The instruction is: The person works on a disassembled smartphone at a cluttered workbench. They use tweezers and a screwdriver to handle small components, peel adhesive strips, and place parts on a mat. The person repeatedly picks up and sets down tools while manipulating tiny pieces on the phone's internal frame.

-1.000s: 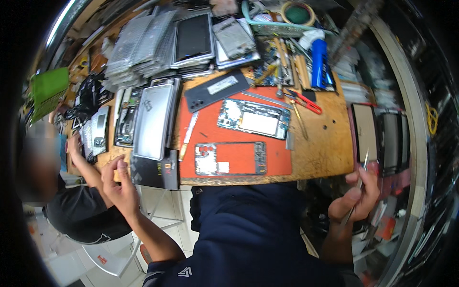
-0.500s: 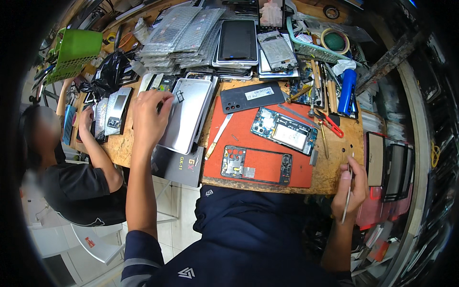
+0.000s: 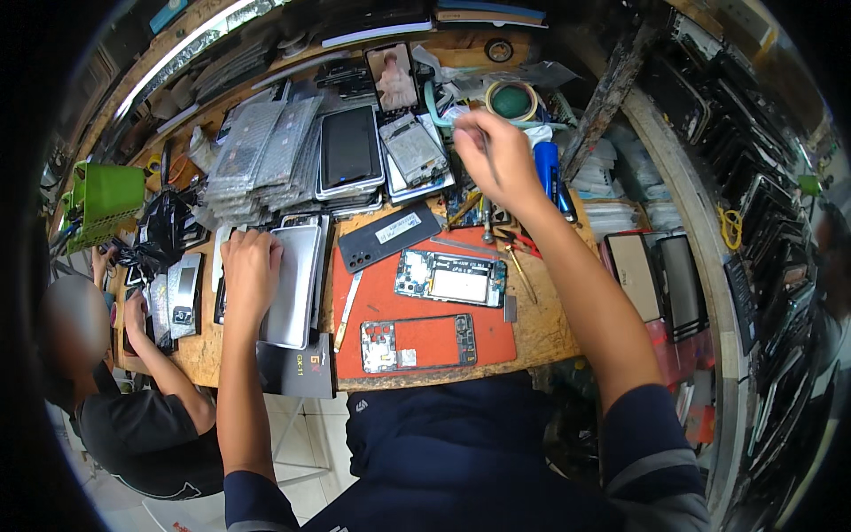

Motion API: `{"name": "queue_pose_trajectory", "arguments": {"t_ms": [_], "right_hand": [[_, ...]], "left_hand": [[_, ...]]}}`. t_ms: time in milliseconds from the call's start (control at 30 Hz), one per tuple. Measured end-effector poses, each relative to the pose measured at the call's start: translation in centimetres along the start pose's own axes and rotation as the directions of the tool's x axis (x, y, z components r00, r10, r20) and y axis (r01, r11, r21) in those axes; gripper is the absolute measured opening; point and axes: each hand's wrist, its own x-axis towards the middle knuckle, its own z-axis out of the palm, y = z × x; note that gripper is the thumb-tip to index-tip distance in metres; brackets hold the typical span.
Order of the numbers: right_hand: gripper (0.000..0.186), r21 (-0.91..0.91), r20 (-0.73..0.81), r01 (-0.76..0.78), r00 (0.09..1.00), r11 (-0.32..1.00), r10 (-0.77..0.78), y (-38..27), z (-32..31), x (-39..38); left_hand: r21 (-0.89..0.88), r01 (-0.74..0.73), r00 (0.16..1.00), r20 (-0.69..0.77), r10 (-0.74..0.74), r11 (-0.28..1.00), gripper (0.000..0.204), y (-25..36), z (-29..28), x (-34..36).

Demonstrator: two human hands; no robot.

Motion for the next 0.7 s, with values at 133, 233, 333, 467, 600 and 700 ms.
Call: {"name": "queue_pose_trajectory", "arguments": {"t_ms": [133,233,333,467,600,700], "right_hand": [[0.047,-0.27,0.03,-0.033,0.999,0.962,0.042,5.4,5.7,9.4],[0.047,-0.335,0.056,-0.047,0.996,0.941,0.07,7.8,8.3,11.7],[0.041,-0.325,0.062,-0.088,0.991,0.942,0.115,9.1,9.7,12.9],[0.033,-0.124,-0.044,-0.173,0.985,0.977,0.169,10.4,10.4,12.9],[0.028,-0.131,-0.077,-0.03,0.997,0.991,0.02,11.3,10.4,12.7],[0.032,-0.244,-0.028,-0.021,0.999,0.97,0.015,11.1,10.3,12.4]], "left_hand": [[-0.003,-0.012,0.999,-0.029,0.012,1.0,0.005,0.7,0.1,-0.8],[0.012,0.002,1.0,-0.024,-0.002,1.0,0.005,1.4,0.2,-1.0],[-0.078,-0.018,0.999,-0.045,0.015,0.997,0.005,2.1,-0.2,-0.7],[-0.189,-0.003,1.0,-0.021,-0.001,0.982,0.007,2.6,-1.5,-0.7],[-0.245,0.067,0.994,-0.07,-0.087,0.967,0.011,2.0,-2.7,-1.1],[-0.262,0.168,0.981,-0.053,-0.188,0.95,0.01,0.9,-3.2,-1.6]]}}
